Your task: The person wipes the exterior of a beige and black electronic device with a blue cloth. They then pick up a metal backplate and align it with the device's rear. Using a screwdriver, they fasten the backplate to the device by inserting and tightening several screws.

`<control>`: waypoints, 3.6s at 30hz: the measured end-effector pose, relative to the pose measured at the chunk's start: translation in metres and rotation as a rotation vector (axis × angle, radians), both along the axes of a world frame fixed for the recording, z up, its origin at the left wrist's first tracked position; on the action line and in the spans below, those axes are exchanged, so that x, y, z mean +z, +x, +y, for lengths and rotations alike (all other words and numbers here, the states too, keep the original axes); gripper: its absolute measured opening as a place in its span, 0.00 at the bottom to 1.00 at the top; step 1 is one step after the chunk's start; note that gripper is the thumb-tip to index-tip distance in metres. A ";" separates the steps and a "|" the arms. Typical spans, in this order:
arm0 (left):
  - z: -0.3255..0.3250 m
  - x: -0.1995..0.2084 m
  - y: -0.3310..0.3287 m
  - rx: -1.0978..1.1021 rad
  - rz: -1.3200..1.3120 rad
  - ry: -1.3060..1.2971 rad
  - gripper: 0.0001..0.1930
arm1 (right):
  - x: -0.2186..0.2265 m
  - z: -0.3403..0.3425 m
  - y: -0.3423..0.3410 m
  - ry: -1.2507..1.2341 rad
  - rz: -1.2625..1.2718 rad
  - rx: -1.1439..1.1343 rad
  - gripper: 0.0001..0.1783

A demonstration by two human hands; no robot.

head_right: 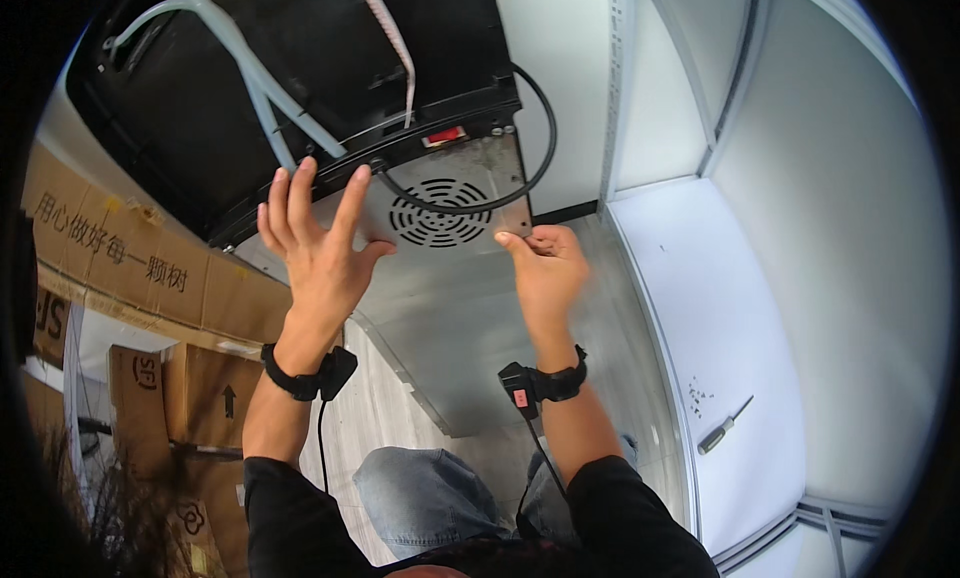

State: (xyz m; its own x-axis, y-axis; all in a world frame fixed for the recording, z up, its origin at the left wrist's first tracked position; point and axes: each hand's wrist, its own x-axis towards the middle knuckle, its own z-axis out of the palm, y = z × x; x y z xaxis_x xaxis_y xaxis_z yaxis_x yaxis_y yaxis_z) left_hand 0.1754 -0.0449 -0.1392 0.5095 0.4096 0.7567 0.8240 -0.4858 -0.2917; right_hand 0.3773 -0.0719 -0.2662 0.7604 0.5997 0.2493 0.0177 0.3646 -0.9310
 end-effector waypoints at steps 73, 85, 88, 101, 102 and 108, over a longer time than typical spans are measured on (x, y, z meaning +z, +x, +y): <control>-0.002 -0.001 -0.003 -0.017 -0.055 0.007 0.44 | 0.054 0.011 0.012 0.338 -0.288 -0.086 0.10; -0.003 -0.002 -0.002 -0.010 -0.064 -0.009 0.44 | 0.058 0.010 0.016 0.334 -0.480 -0.228 0.08; -0.004 -0.002 -0.001 -0.008 -0.063 -0.011 0.44 | 0.060 0.012 0.017 0.337 -0.575 -0.280 0.08; -0.004 -0.002 0.000 -0.012 -0.069 -0.014 0.44 | 0.063 0.017 0.019 0.345 -0.709 -0.337 0.14; -0.004 -0.002 0.000 -0.012 -0.071 -0.008 0.44 | 0.063 0.018 0.018 0.353 -0.703 -0.333 0.15; -0.003 -0.003 0.000 -0.008 -0.074 -0.008 0.44 | 0.060 0.018 0.022 0.314 -0.695 -0.302 0.15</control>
State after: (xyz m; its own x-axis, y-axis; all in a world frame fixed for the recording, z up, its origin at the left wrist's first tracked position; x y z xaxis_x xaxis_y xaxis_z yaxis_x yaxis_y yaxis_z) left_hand 0.1750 -0.0478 -0.1420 0.4557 0.4123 0.7888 0.8392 -0.4944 -0.2264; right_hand 0.3989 -0.0537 -0.2057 0.4883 0.2175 0.8451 0.6921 0.4934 -0.5269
